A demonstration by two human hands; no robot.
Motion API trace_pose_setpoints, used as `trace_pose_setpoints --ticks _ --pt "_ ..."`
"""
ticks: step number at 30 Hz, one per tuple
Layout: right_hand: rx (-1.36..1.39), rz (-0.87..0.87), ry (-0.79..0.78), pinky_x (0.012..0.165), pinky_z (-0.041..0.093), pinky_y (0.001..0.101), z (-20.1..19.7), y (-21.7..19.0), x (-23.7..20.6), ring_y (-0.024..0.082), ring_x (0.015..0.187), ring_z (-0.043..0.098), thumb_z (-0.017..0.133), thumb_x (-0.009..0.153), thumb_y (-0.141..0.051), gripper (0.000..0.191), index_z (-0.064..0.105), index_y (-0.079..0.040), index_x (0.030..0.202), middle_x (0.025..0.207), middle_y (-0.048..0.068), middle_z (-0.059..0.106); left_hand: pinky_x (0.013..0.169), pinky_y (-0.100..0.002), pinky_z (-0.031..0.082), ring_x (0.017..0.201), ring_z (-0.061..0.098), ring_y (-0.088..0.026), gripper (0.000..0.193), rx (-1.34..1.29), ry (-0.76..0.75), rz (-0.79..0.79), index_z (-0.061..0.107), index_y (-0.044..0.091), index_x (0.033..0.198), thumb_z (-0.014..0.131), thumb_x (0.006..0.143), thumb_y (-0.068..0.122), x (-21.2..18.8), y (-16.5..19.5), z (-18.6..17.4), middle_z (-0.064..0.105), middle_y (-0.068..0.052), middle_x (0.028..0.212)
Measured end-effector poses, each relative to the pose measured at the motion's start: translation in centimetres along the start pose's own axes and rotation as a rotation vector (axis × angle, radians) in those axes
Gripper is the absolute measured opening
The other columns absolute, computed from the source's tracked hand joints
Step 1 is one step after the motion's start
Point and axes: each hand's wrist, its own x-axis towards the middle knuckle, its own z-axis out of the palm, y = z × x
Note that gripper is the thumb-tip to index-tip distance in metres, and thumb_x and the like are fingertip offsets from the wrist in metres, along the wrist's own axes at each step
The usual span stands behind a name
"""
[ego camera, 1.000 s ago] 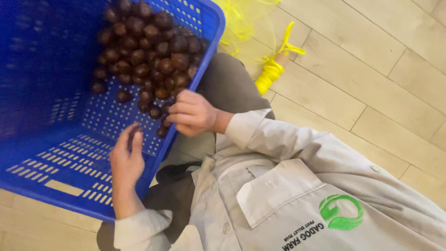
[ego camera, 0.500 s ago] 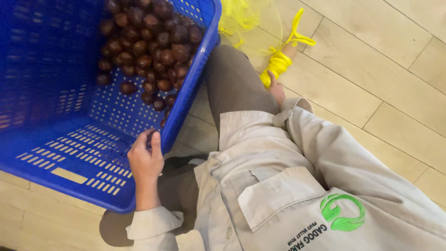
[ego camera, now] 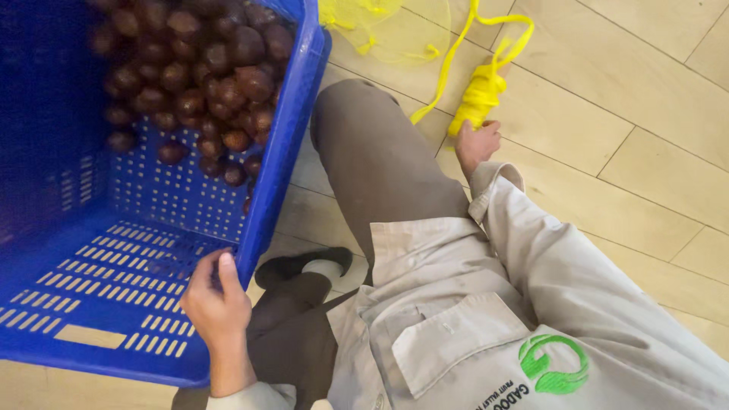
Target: The person places sapodillas from a blue crate into a yellow mesh bag, one by one, using both hands. The person then ties the bag with a yellow string and continues packing more sapodillas into another mesh bag.
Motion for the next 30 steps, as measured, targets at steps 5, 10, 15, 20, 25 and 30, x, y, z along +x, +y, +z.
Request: trace_pose_setpoints --ticks 5,10,15,20,25,30 --pt "0.020 -0.110 0.255 0.102 0.041 0.0536 -0.7 0.4 0.0 0.047 0.122 0.046 0.068 0.075 -0.005 0.057 0.050 -0.002 0.129 0.129 0.026 0.047 0.076 -0.039 0.056 0.087 0.075 -0.030 0.028 -0.046 -0.033 -0.101 0.074 0.002 0.110 0.060 0.106 0.026 0.1 0.1 -0.1 0.075 -0.017 0.094" --pt "-0.047 -0.265 0.207 0.104 0.036 0.0545 -1.3 -1.8 1.5 0.049 0.125 0.041 0.083 0.073 -0.011 0.084 0.036 -0.006 0.143 0.140 0.028 0.039 0.073 -0.040 0.055 0.081 0.074 -0.030 0.028 0.001 -0.038 -0.134 0.075 0.002 0.109 0.063 0.103 0.026 0.7 1.4 -0.5 0.075 -0.018 0.092" --pt "0.172 -0.162 -0.107 0.108 0.045 0.0451 -0.2 -3.2 5.1 0.041 0.127 0.053 0.086 0.071 -0.010 0.109 0.016 -0.007 0.155 0.140 0.024 0.048 0.073 -0.038 0.056 0.082 0.075 -0.029 0.028 -0.037 0.018 -0.138 0.074 0.001 0.106 0.064 0.103 0.027 0.9 1.6 -0.3 0.075 -0.017 0.090" --pt "0.254 -0.411 -0.106 0.109 0.050 0.0427 0.2 -3.2 4.6 0.038 0.127 0.062 0.086 0.078 -0.002 0.104 0.020 -0.004 0.158 0.141 0.024 0.055 0.070 -0.039 0.055 0.078 0.074 -0.029 0.029 -0.021 -0.002 -0.169 0.075 0.001 0.106 0.064 0.102 0.028 0.9 0.8 -0.8 0.074 -0.017 0.087" --pt "0.355 -0.463 -0.215 0.108 0.057 0.0405 -1.6 -3.0 4.7 0.032 0.124 0.071 0.084 0.085 -0.007 0.107 0.014 -0.008 0.166 0.138 0.018 0.067 0.074 -0.041 0.055 0.086 0.074 -0.032 0.031 0.044 -0.011 -0.095 0.076 0.002 0.108 0.058 0.107 0.026 0.6 1.1 -0.2 0.075 -0.018 0.092" --pt "0.377 -0.440 -0.221 0.105 0.055 0.0402 -1.8 0.9 4.0 0.033 0.124 0.067 0.092 0.084 -0.009 0.109 0.014 -0.010 0.162 0.138 0.020 0.059 0.078 -0.040 0.055 0.090 0.075 -0.031 0.032 0.040 -0.068 -0.068 0.075 0.001 0.110 0.052 0.111 0.024 -0.1 0.1 0.4 0.075 -0.018 0.097"
